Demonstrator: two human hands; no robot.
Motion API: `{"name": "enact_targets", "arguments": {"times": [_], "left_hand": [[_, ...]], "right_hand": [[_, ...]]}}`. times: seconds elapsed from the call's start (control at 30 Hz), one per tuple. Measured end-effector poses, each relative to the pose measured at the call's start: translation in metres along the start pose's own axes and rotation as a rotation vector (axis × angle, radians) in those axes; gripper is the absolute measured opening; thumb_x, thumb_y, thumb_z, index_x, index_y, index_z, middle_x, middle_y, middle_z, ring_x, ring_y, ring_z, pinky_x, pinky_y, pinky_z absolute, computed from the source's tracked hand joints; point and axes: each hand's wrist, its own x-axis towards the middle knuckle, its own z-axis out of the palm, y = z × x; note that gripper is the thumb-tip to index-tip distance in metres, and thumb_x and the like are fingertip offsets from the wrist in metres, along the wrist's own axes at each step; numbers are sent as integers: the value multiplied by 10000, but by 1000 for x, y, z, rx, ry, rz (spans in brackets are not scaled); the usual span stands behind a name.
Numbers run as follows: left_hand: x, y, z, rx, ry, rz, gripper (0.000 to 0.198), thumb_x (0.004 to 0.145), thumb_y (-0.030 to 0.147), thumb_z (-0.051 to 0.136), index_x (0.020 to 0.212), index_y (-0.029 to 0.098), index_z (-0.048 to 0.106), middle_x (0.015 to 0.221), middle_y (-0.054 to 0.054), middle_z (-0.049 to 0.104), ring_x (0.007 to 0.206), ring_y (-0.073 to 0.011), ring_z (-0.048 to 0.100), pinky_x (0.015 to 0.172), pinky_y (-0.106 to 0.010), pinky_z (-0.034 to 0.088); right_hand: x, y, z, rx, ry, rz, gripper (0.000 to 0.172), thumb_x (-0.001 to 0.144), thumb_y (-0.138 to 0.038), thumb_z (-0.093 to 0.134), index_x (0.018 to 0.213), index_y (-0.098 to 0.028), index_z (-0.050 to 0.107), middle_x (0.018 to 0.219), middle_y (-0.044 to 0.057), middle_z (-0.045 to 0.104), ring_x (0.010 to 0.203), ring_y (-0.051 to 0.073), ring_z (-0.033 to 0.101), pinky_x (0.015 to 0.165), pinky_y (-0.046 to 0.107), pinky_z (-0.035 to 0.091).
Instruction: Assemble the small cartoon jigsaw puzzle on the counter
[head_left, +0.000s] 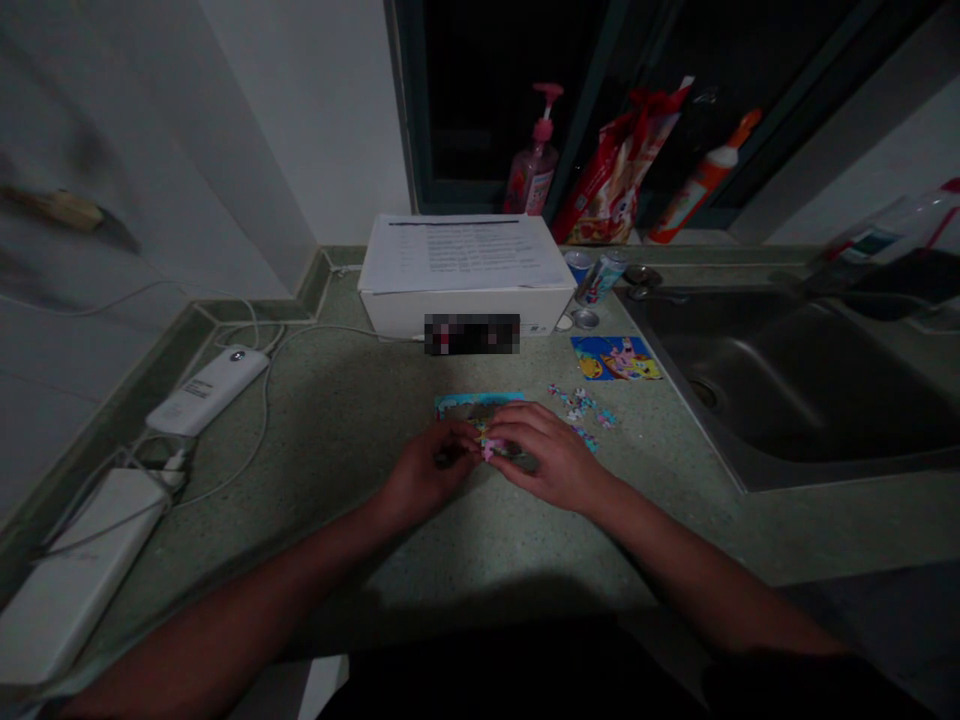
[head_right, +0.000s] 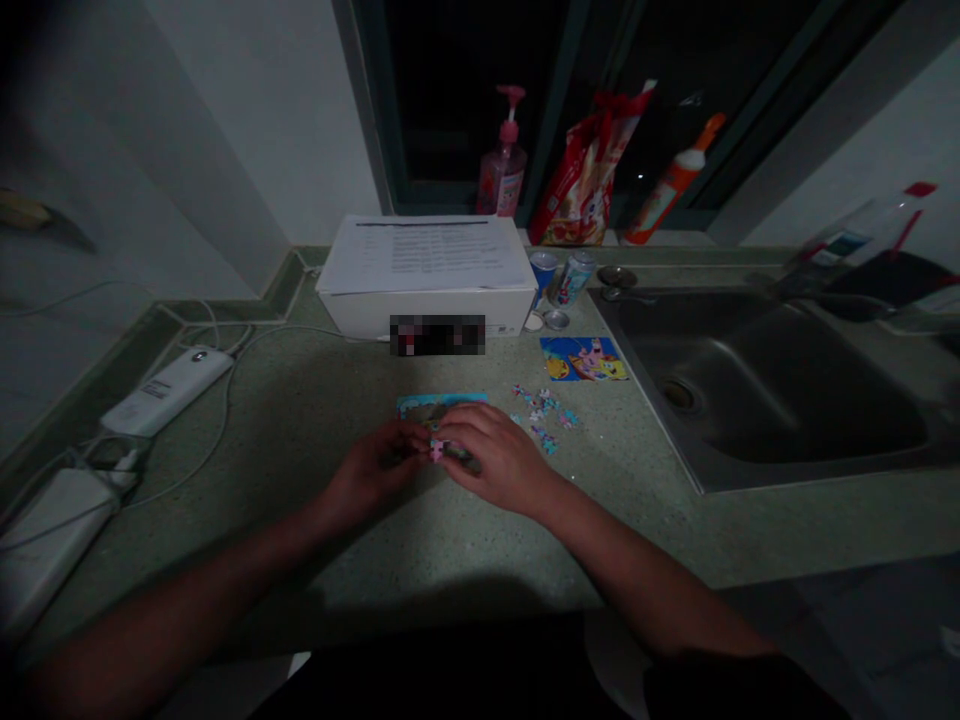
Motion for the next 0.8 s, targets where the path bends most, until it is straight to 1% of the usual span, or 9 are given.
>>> {"name": "enact_targets", "arguments": {"times": [0.07,0.13,0.2,0.27,0.4,0.5,0.6,0.8], "left_hand": [[-1,-1,-4,187,51,116,155,972,273,629,1098,199,683,1038,-84,771,928,-219,726,846,-399,599],[-1,-1,-7,408,67,262,188,968,228,627,1141,211,696,1105,-96,773,1025,-257,711,934,-469,577],[-1,-1,-9,588,23,380,248,956,185,647,1197,216,696,1200,-107,773,1155,-294,686,1052,-542,521],[0,-2,-9,703,-32,438,286,960,167,651,1239,215,691,1282,-106,759,1256,-310,655,1140,-582,458],[-1,-6,-6,793,-116,429,310,983,197,643,1292,197,672,1357,-108,735,1329,-324,627,1222,-648,359],[-1,-8,-6,795,-157,409,299,988,228,644,1285,209,674,1366,-103,731,1322,-309,636,1248,-654,320],[-1,-9,-6,784,-161,411,296,995,231,629,1286,220,673,1363,-98,732,1314,-293,643,1262,-642,304],[-1,-10,-5,801,-157,418,307,985,226,648,1290,216,672,1358,-98,733,1315,-302,645,1263,-640,306]], "right_hand": [[-2,10,-5,-33,18,53,221,1008,-290,682,1228,-282,709,1211,85,742,1190,271,696,1024,506,592],[-4,23,-11,-75,23,101,233,995,-285,693,1226,-283,721,1288,103,722,1258,294,666,1063,546,567],[-8,37,-15,-113,-5,126,235,976,-270,708,1209,-277,738,1301,115,718,1304,314,639,1093,577,543],[-11,48,-17,-143,-53,142,228,967,-261,715,1192,-261,754,1316,129,712,1329,328,625,1106,597,533],[-14,54,-12,-166,-110,166,227,970,-251,711,1189,-243,770,1336,142,705,1354,334,611,1127,609,522],[-14,51,-7,-173,-123,175,220,974,-242,707,1184,-248,772,1332,133,707,1358,326,607,1133,604,523],[-13,49,-5,-178,-131,178,220,972,-234,716,1185,-245,768,1335,126,701,1364,323,603,1143,595,520],[-13,51,-4,-172,-133,174,218,982,-235,701,1190,-242,766,1329,131,700,1372,330,597,1142,618,516]]}}
